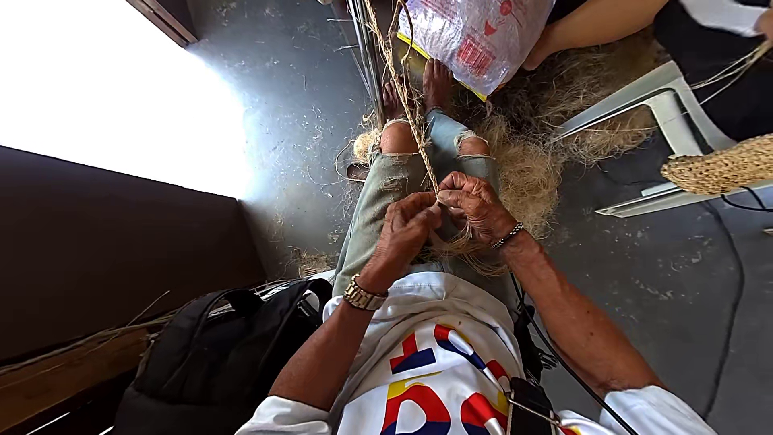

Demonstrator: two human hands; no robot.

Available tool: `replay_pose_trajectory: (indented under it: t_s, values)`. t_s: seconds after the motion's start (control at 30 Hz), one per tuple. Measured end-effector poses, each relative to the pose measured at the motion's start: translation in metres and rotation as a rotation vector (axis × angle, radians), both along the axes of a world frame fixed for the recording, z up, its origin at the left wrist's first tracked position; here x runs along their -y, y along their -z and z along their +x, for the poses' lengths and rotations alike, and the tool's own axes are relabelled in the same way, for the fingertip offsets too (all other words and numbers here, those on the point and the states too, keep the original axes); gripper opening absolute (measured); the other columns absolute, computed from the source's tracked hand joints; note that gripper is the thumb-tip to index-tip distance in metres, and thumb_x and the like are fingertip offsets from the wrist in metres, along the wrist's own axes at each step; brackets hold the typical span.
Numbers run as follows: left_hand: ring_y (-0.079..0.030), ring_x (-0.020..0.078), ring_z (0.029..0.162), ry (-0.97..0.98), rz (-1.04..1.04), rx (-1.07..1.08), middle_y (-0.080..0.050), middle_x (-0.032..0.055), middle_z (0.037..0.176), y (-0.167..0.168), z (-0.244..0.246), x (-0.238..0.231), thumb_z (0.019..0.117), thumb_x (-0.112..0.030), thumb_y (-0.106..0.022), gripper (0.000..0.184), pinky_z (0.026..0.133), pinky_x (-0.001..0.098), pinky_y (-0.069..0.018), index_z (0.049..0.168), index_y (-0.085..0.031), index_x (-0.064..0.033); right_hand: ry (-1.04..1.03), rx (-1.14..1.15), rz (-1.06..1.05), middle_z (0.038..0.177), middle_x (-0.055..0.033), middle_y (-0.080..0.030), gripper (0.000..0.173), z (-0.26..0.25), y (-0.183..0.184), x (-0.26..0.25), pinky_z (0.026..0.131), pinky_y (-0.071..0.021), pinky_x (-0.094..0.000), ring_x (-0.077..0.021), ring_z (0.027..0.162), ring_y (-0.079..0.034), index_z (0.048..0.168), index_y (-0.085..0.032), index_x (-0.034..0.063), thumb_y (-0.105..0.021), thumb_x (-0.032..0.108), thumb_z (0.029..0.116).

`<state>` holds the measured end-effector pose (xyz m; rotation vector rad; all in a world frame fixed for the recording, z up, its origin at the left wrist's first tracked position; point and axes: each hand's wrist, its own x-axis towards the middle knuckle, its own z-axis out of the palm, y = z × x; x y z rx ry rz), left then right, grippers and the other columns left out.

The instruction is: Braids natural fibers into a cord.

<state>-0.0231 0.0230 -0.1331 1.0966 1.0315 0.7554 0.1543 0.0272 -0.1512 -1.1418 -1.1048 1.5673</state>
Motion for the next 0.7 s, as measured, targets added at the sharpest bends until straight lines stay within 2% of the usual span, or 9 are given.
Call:
replay_pose_trajectory:
  t_s: [0.1,0.27,0.37,0.43,0.47,0.53,0.57,0.6,0.7]
  values:
    - [-0.056,0.0072,0.064,0.077,-0.165,0.181,-0.058,-0.0032,0.07,-0.002,-0.03,0.001,0.1029,-0.011,-0.052,0.019,0.069,0.0263,-0.0535,0.094,-0.068,-0.0071,-0.016,0.007,0.013,0.054,0.0031,-0.04,0.01,0.012,0.002,0.001,0.036,-0.027,-0.016,-0.0017,0.038,-0.029,0.096,-0.062,0.0103,-0.054,0.01,0.1013]
    - [-0.059,0.005,0.064,0.093,-0.154,0.313,-0.058,-0.0094,0.066,-0.003,-0.117,0.019,0.0999,-0.026,-0.062,0.02,0.077,0.0303,-0.0574,0.085,-0.072,-0.019,0.037,0.051,0.062,0.055,0.0054,-0.04,0.009,0.029,0.019,-0.005,0.039,-0.028,-0.0172,-0.0015,0.04,-0.031,0.094,-0.063,0.0107,-0.057,0.012,0.1005]
    - [-0.058,0.0029,0.059,0.023,-0.103,0.285,-0.056,-0.0141,0.062,-0.001,-0.175,0.035,0.0987,-0.032,-0.063,0.021,0.071,0.028,-0.058,0.081,-0.071,-0.0238,0.084,0.043,0.054,0.056,0.0081,-0.044,0.009,0.035,0.017,-0.014,0.041,-0.0304,-0.0171,0.0,0.043,-0.034,0.091,-0.062,0.0082,-0.057,0.006,0.0979]
    - [-0.059,0.004,0.058,-0.101,-0.06,0.017,-0.057,-0.011,0.062,-0.003,-0.21,0.046,0.0989,-0.031,-0.063,0.022,0.067,0.0266,-0.0582,0.081,-0.071,-0.021,0.085,0.064,0.067,0.057,0.0082,-0.043,0.01,0.039,0.014,-0.015,0.042,-0.0294,-0.0172,0.0,0.044,-0.034,0.09,-0.062,0.008,-0.057,0.006,0.098]
    - [-0.061,0.005,0.06,-0.175,-0.006,-0.274,-0.062,-0.0073,0.066,-0.005,-0.223,0.049,0.0975,-0.031,-0.063,0.02,0.065,0.0258,-0.0578,0.084,-0.072,-0.0176,0.083,0.071,0.075,0.057,0.0078,-0.043,0.01,0.04,0.013,-0.015,0.042,-0.0292,-0.0177,-0.0005,0.044,-0.034,0.09,-0.062,0.0074,-0.057,0.006,0.0981]
    - [-0.066,0.0147,0.084,-0.199,0.129,-0.845,-0.071,0.0057,0.092,-0.012,-0.237,0.05,0.0961,-0.035,-0.062,0.032,0.079,0.0388,-0.0549,0.106,-0.073,-0.0061,0.071,0.064,0.094,0.056,0.0071,-0.043,0.009,0.04,0.01,-0.015,0.042,-0.0298,-0.0186,-0.0015,0.043,-0.034,0.089,-0.062,0.0076,-0.058,0.007,0.0969]
    - [-0.067,0.0213,0.095,-0.208,0.193,-0.944,-0.07,0.0139,0.105,-0.019,-0.234,0.047,0.0972,-0.037,-0.061,0.042,0.086,0.0465,-0.0536,0.117,-0.069,0.0001,0.061,0.053,0.098,0.056,0.0073,-0.043,0.009,0.038,0.008,-0.015,0.042,-0.0298,-0.0184,-0.0013,0.043,-0.034,0.089,-0.062,0.0082,-0.058,0.007,0.0968]
    - [-0.067,0.0204,0.097,-0.234,0.259,-0.961,-0.07,0.0156,0.109,-0.027,-0.226,0.043,0.0993,-0.038,-0.059,0.046,0.088,0.0443,-0.0546,0.122,-0.067,0.0022,0.054,0.028,0.097,0.056,0.0075,-0.044,0.009,0.036,0.006,-0.015,0.041,-0.0298,-0.018,-0.0009,0.042,-0.034,0.089,-0.062,0.0083,-0.058,0.007,0.0963]
    - [-0.067,0.0107,0.094,-0.274,0.456,-0.805,-0.069,0.0107,0.108,-0.043,-0.174,0.024,0.1008,-0.032,-0.059,0.041,0.085,0.0329,-0.0562,0.124,-0.066,0.0019,0.014,-0.016,0.081,0.055,0.0064,-0.041,0.008,0.026,0.002,-0.007,0.039,-0.0284,-0.0177,-0.001,0.041,-0.032,0.092,-0.063,0.0093,-0.057,0.009,0.0985]
